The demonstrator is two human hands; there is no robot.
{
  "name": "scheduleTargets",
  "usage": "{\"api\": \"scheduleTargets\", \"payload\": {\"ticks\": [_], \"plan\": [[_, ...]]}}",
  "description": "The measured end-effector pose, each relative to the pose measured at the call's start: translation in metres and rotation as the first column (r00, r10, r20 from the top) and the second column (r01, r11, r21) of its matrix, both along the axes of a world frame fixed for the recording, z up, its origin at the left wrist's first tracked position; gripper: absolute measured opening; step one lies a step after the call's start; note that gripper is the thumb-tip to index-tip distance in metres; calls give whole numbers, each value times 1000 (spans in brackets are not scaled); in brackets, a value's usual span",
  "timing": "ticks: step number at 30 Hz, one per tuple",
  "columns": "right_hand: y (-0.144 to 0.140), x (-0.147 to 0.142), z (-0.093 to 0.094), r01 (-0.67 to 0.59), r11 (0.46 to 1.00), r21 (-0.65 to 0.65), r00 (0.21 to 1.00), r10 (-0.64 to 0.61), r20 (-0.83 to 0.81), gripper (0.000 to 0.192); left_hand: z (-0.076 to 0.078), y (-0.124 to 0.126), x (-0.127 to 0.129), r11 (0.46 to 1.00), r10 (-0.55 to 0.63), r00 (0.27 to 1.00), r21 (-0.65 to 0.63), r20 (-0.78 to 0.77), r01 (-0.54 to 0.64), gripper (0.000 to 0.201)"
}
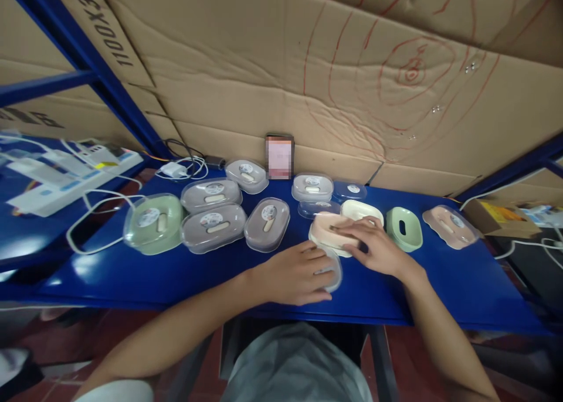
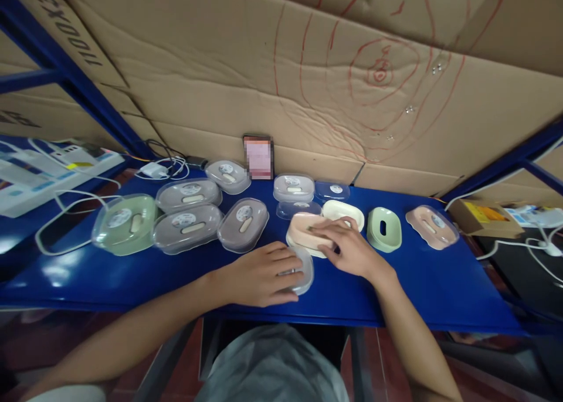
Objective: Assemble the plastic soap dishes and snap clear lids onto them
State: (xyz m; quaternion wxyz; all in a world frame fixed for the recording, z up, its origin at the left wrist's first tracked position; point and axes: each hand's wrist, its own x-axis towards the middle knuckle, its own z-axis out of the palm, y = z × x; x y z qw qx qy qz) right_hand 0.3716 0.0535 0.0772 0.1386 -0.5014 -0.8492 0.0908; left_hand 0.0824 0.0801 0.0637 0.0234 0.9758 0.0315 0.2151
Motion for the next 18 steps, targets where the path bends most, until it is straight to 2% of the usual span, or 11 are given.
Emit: {"api": "scheduleTargets", "payload": {"ticks": [4, 7, 11, 13, 15, 18], "plan": [[16, 17, 18, 67, 990, 126, 996, -58, -74, 30, 1, 7, -4, 996, 72, 997, 52, 13, -73, 21], [59, 7, 25, 60, 979, 195, 997, -50, -57, 36, -1, 8, -4, 996, 86, 996, 33, 28, -87, 21], [131, -21, 14, 52, 995, 83, 997, -56, 47, 54, -4, 11, -2, 997, 76, 996, -31, 39, -75, 21], [155, -28, 7, 66, 997, 30, 995, -68, 74, 65, -5, 14, -1, 996, 56, 997, -73, 55, -51, 22], [167, -26, 5, 62, 998, 9, 995, -63, 82, 65, -7, 17, -1, 994, 51, 996, -100, 74, -43, 22], [165, -13, 12, 86, 996, -2, 992, -85, 88, 51, -8, 20, -1, 994, 61, 995, -94, 84, -53, 21]]}}
